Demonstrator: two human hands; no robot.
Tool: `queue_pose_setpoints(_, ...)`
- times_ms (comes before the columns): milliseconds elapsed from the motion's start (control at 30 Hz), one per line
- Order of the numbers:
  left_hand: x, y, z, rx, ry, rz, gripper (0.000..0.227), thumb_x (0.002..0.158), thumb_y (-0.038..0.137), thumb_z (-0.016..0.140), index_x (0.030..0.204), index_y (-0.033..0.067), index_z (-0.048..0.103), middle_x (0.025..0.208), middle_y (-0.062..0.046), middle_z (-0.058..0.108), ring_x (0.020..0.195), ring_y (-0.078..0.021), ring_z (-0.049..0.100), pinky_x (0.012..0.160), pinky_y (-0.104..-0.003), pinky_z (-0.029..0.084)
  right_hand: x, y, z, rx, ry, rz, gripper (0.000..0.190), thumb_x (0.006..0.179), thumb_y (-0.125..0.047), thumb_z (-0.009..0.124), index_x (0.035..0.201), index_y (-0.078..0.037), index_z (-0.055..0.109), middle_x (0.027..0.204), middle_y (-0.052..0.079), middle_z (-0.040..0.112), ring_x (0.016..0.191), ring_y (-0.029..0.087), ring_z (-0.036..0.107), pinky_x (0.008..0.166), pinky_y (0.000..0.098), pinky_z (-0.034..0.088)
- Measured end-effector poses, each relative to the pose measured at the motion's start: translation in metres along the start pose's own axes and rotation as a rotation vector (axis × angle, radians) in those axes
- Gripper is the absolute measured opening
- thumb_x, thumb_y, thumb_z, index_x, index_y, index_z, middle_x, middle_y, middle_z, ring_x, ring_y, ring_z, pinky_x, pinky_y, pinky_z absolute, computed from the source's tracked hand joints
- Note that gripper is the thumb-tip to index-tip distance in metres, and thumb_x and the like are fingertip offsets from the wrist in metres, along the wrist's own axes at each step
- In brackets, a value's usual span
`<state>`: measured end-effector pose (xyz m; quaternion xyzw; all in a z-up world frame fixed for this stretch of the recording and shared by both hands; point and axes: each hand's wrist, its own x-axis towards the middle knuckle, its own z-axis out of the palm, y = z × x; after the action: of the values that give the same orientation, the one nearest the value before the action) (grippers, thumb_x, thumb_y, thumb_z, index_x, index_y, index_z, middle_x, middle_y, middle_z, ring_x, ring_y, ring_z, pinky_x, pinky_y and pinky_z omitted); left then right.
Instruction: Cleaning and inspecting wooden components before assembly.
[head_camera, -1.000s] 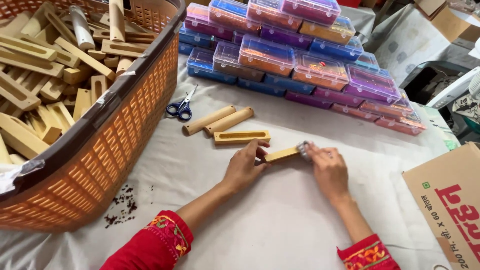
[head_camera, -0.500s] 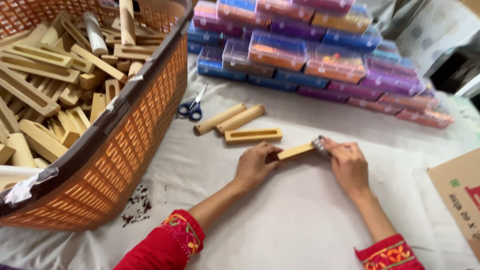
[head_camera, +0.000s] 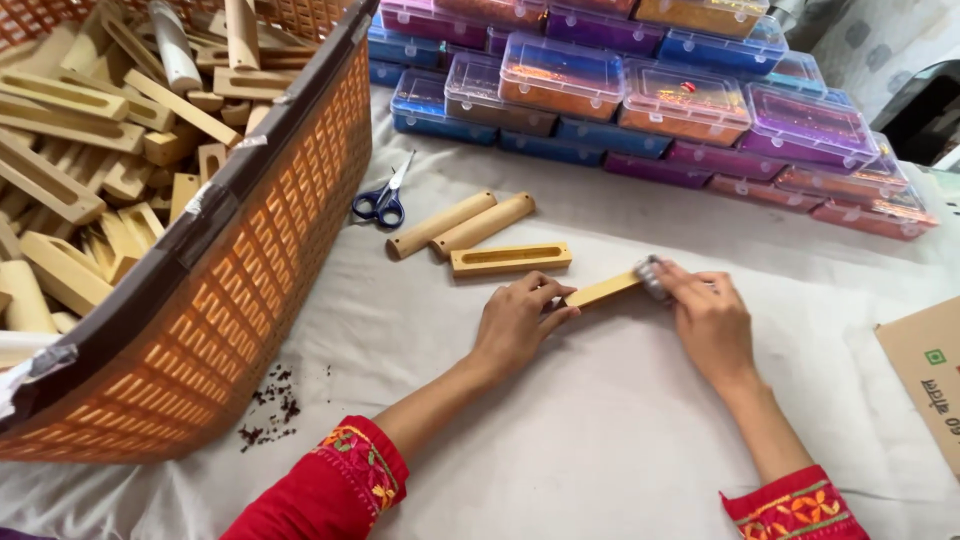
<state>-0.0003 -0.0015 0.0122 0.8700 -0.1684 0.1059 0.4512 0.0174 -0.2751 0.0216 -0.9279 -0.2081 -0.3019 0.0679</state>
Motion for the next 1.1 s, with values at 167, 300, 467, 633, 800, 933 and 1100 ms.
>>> queue_pose_setpoints(167,-0.003,-0.004,0.004,0.043,0.009,0.038,0.033,0.088,0.034,0.076,0.113,0.0122,0.076,0.114,-0.004,0.07,0.092,-0.0257,0.069,0.083,-0.04,0.053,-0.009,-0.033,0.013,-0.073,0.02,-0.119,0.048,0.085,0.003,0.065,0.128,-0.016,0.072,0.127,0.0,0.074,0.102,0.024,0.067,0.091,0.038,0.057)
queue_pose_setpoints(300,-0.003,-0.013,0.009,0.119,0.159,0.242,0.027,0.083,0.017,0.075,0.109,0.0088,0.074,0.126,-0.005,0.068,0.111,-0.0263,0.066,0.091,-0.041,0.05,0.007,-0.073,-0.006,-0.022,0.06,-0.396,0.051,0.079,0.003,0.064,0.127,-0.014,0.071,0.129,0.001,0.075,0.1,0.024,0.068,0.086,0.0385,0.058)
queue_pose_setpoints(467,-0.004,-0.008,0.006,0.1,0.081,0.227,0.023,0.086,0.018,0.076,0.107,0.0095,0.073,0.124,-0.004,0.068,0.111,-0.0255,0.064,0.09,-0.043,0.048,0.002,-0.015,0.0,-0.084,-0.038,-0.11,0.048,0.085,0.004,0.064,0.128,-0.015,0.073,0.122,-0.001,0.075,0.098,0.024,0.066,0.085,0.0378,0.058)
queue_pose_setpoints(633,0.0,-0.011,0.01,0.02,-0.006,0.144,0.021,0.086,0.02,0.077,0.106,0.0133,0.073,0.127,-0.002,0.071,0.109,-0.0208,0.068,0.094,-0.038,0.051,-0.008,-0.029,0.014,-0.085,-0.047,-0.114,0.039,0.089,0.0,0.066,0.124,-0.015,0.074,0.122,-0.003,0.074,0.1,0.021,0.065,0.088,0.0389,0.057)
queue_pose_setpoints(800,-0.003,-0.008,0.001,0.125,0.079,0.076,0.046,0.079,0.022,0.081,0.123,0.0167,0.068,0.11,0.001,0.076,0.112,-0.0203,0.064,0.097,-0.042,0.034,0.009,-0.072,-0.012,0.112,-0.046,-0.372,0.046,0.079,-0.002,0.068,0.123,-0.012,0.075,0.129,-0.002,0.073,0.099,0.022,0.064,0.086,0.0385,0.056)
queue_pose_setpoints(933,-0.003,-0.004,-0.001,0.022,0.024,-0.003,0.05,0.077,0.034,0.082,0.123,0.0199,0.068,0.11,0.003,0.074,0.11,-0.0156,0.065,0.1,-0.041,0.034,-0.001,-0.013,0.012,-0.043,-0.095,-0.207,0.036,0.087,-0.003,0.065,0.121,-0.014,0.073,0.131,-0.006,0.072,0.103,0.021,0.064,0.09,0.0362,0.056)
queue_pose_setpoints(1100,-0.004,0.005,-0.002,0.293,0.112,-0.074,0.048,0.073,0.049,0.083,0.11,0.0203,0.075,0.109,0.003,0.069,0.11,-0.0188,0.058,0.106,-0.049,0.026,-0.007,-0.034,0.025,-0.144,-0.087,-0.201,0.051,0.084,-0.004,0.064,0.133,-0.016,0.072,0.116,0.001,0.072,0.102,0.021,0.066,0.09,0.0385,0.055)
